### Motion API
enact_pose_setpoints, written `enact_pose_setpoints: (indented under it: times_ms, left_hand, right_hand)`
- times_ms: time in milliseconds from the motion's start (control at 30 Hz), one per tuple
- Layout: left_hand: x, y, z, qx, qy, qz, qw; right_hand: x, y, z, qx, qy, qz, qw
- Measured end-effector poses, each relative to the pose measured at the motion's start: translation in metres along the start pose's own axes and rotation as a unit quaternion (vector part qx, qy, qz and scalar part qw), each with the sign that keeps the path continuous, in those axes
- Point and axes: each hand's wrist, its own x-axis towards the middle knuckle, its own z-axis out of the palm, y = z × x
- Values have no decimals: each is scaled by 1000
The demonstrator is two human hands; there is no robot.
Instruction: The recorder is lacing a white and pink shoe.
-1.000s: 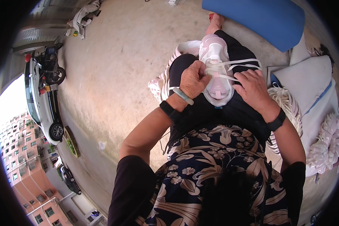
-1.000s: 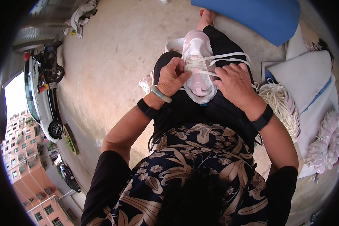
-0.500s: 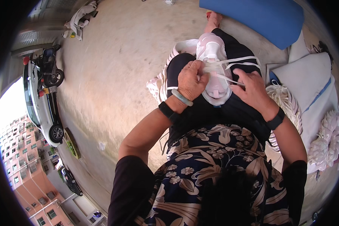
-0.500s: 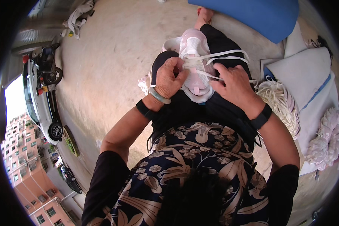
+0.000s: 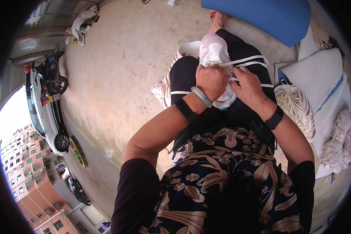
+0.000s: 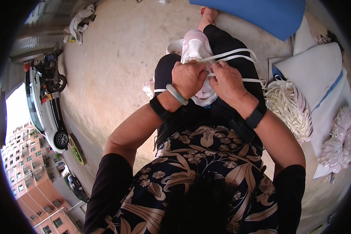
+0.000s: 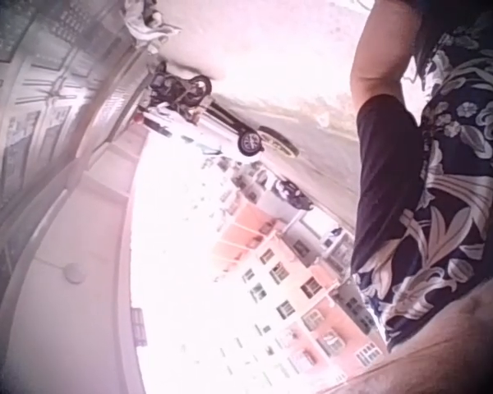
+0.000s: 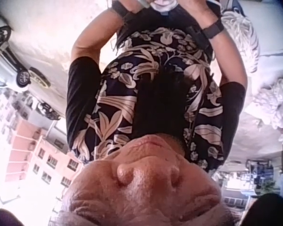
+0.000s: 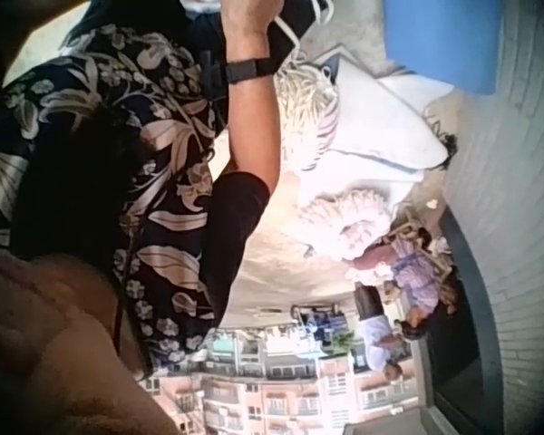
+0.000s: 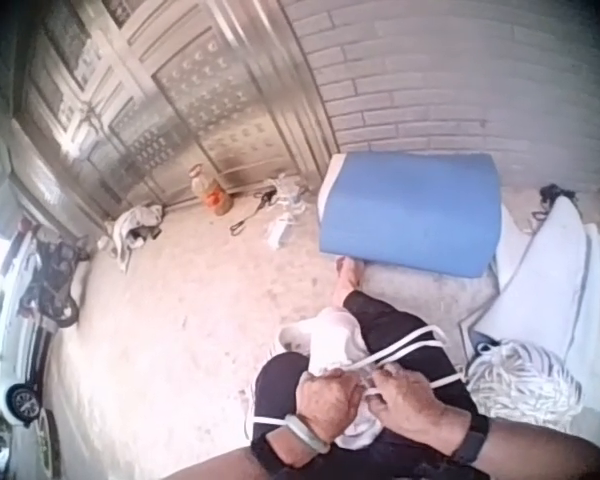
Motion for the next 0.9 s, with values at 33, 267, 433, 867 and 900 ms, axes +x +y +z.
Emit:
enact_pose_setpoints:
  times_ms: [33, 267, 433, 867, 900]
  left_hand:
    - [1, 1, 1, 21, -6, 4, 1000]
    - [11, 7, 2, 87, -45, 42, 994]
    - [5, 9, -11, 53, 44, 99, 993]
    - [-191, -196, -87, 213, 62, -259, 940]
    - [-211, -209, -87, 240, 17, -318, 917]
  right_hand:
    - [0, 1, 1, 2, 1, 1, 1000]
    - [0, 0, 1, 43, 23, 25, 999]
    - [-3, -3, -7, 82, 30, 51, 995]
    - [-8, -3, -4, 29, 41, 12, 999]
    - [-8, -4, -5, 30, 40, 7, 999]
